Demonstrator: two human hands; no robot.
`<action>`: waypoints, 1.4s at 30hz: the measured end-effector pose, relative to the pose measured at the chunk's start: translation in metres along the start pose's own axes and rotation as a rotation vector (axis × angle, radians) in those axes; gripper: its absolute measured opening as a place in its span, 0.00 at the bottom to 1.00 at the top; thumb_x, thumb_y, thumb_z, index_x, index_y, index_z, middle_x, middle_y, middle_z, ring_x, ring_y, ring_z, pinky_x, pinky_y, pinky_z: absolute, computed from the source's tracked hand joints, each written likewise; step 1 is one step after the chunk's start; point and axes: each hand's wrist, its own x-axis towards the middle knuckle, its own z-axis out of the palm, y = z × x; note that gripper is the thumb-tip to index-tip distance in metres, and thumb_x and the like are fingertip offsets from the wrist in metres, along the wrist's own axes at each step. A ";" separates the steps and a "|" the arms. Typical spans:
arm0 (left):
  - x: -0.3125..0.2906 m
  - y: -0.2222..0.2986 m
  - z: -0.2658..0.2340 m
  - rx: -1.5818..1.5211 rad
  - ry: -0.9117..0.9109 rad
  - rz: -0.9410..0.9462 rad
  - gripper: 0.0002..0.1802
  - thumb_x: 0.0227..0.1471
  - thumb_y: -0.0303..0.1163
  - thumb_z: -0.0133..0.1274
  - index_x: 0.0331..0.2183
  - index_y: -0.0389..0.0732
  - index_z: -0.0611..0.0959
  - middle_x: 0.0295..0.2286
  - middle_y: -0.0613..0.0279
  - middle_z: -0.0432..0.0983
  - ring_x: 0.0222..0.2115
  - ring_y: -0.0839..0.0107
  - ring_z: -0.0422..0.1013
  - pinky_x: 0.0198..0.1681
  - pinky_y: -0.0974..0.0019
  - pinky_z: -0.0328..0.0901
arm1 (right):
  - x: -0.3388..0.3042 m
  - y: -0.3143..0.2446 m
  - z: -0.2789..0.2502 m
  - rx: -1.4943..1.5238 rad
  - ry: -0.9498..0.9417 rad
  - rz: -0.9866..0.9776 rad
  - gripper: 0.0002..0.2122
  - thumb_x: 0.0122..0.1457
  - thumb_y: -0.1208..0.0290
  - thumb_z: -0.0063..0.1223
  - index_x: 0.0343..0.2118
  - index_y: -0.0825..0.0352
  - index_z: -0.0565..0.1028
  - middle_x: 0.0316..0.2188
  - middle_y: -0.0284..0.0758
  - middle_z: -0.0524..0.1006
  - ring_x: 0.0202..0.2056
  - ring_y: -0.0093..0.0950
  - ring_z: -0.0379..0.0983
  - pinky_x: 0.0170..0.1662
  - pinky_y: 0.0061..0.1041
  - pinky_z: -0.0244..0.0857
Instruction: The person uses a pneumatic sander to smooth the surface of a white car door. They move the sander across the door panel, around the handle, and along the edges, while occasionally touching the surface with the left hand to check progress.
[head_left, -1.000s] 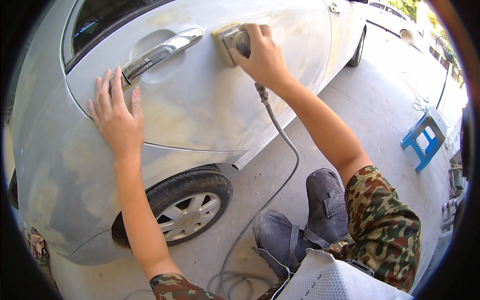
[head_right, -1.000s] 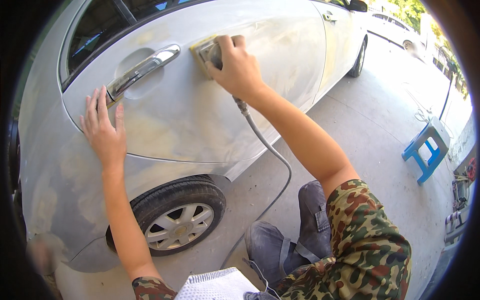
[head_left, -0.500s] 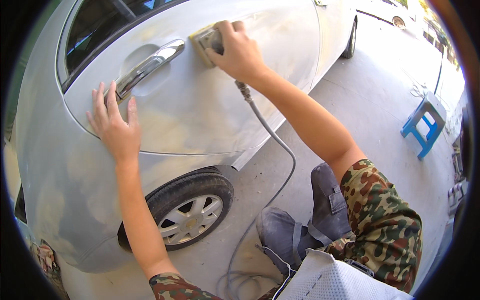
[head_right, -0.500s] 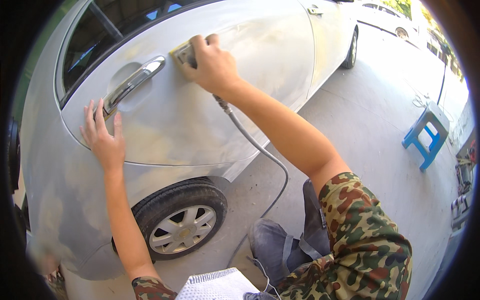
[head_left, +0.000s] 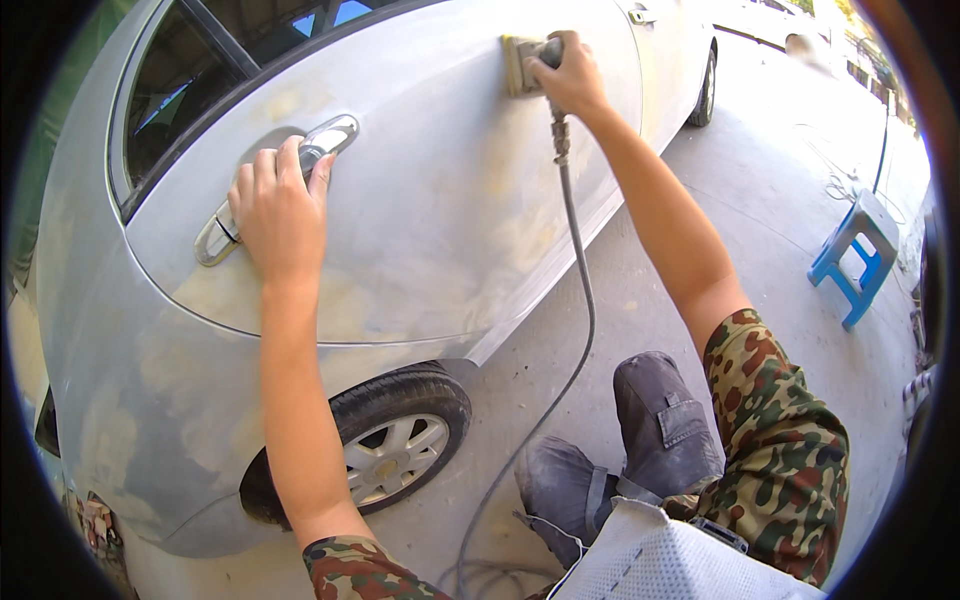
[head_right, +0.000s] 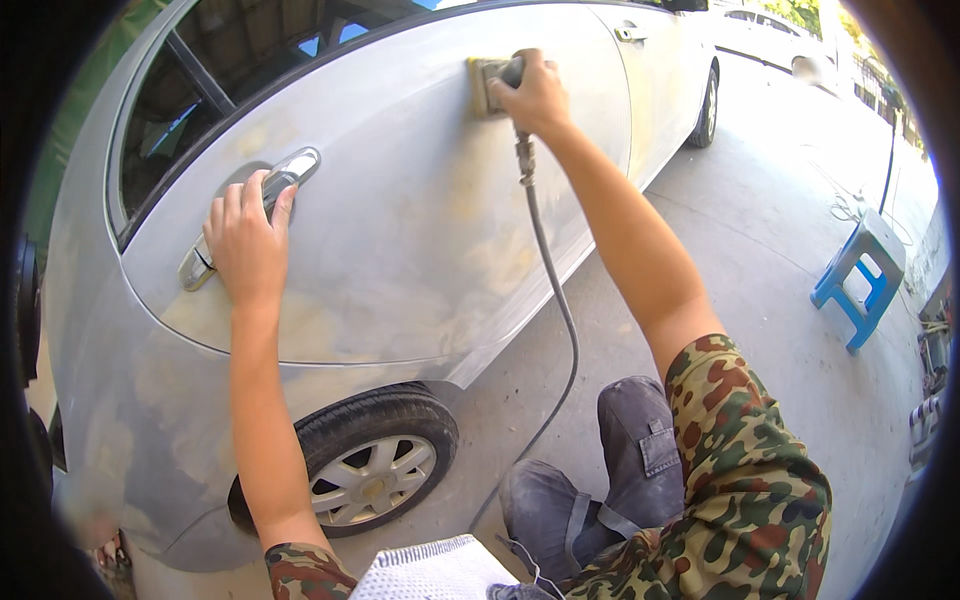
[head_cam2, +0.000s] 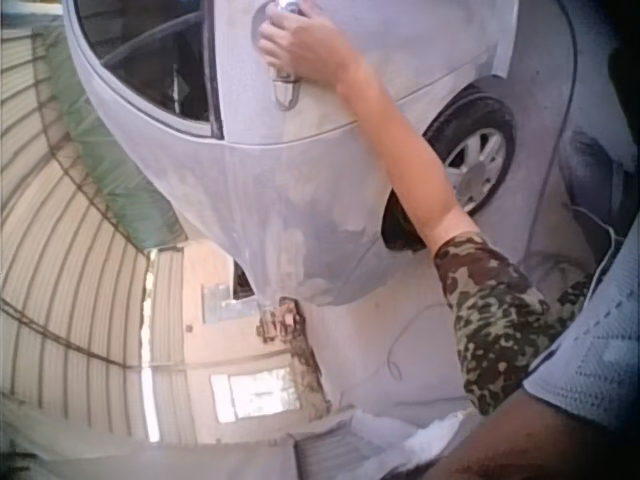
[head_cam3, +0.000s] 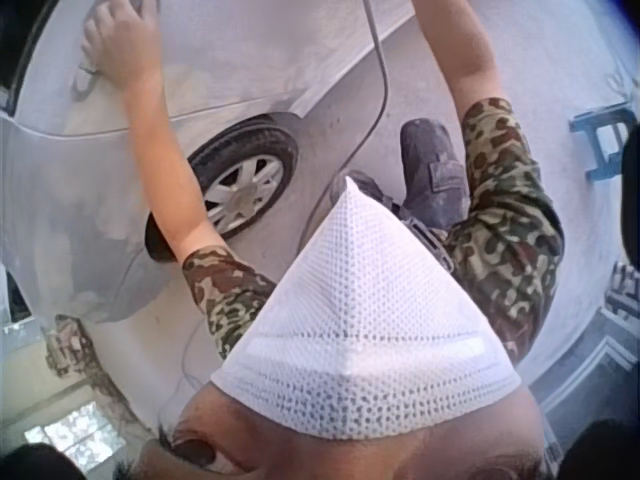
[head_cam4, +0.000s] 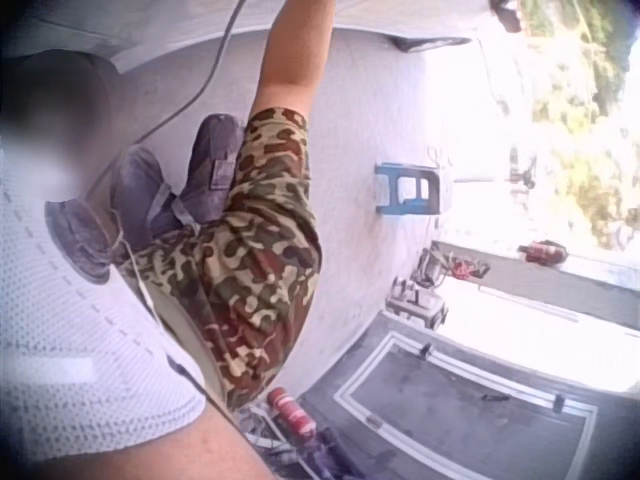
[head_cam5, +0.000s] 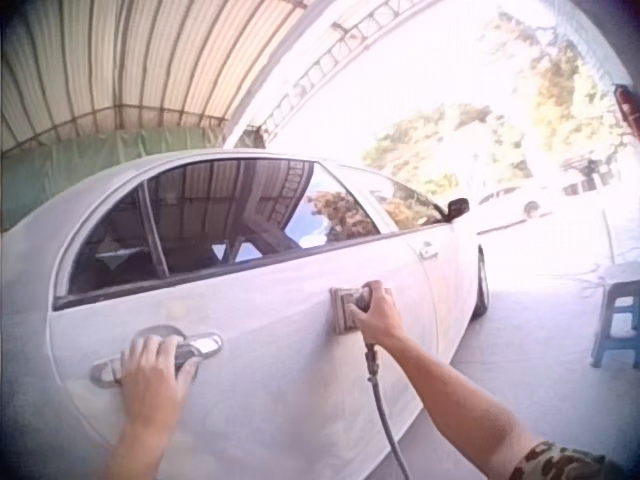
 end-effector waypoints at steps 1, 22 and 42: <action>0.000 0.003 -0.001 0.022 0.002 -0.011 0.22 0.57 0.49 0.63 0.46 0.44 0.83 0.38 0.64 0.79 0.43 0.59 0.73 0.48 0.55 0.66 | 0.009 0.007 -0.004 -0.001 0.001 -0.002 0.32 0.54 0.53 0.65 0.56 0.70 0.71 0.45 0.52 0.76 0.46 0.47 0.77 0.52 0.42 0.71; 0.071 0.108 0.012 0.097 -0.230 -0.280 0.35 0.51 0.66 0.62 0.24 0.42 0.71 0.19 0.62 0.69 0.23 0.57 0.68 0.27 0.51 0.60 | 0.018 0.119 -0.044 0.176 -0.047 -0.257 0.24 0.54 0.63 0.67 0.54 0.60 0.72 0.51 0.44 0.73 0.41 0.47 0.79 0.44 0.42 0.76; 0.073 0.117 0.022 0.128 -0.264 -0.285 0.35 0.52 0.68 0.59 0.25 0.43 0.72 0.20 0.64 0.69 0.26 0.57 0.69 0.35 0.53 0.62 | -0.016 0.122 -0.028 0.163 0.013 -0.366 0.25 0.49 0.65 0.69 0.51 0.61 0.75 0.48 0.44 0.74 0.42 0.41 0.78 0.40 0.39 0.77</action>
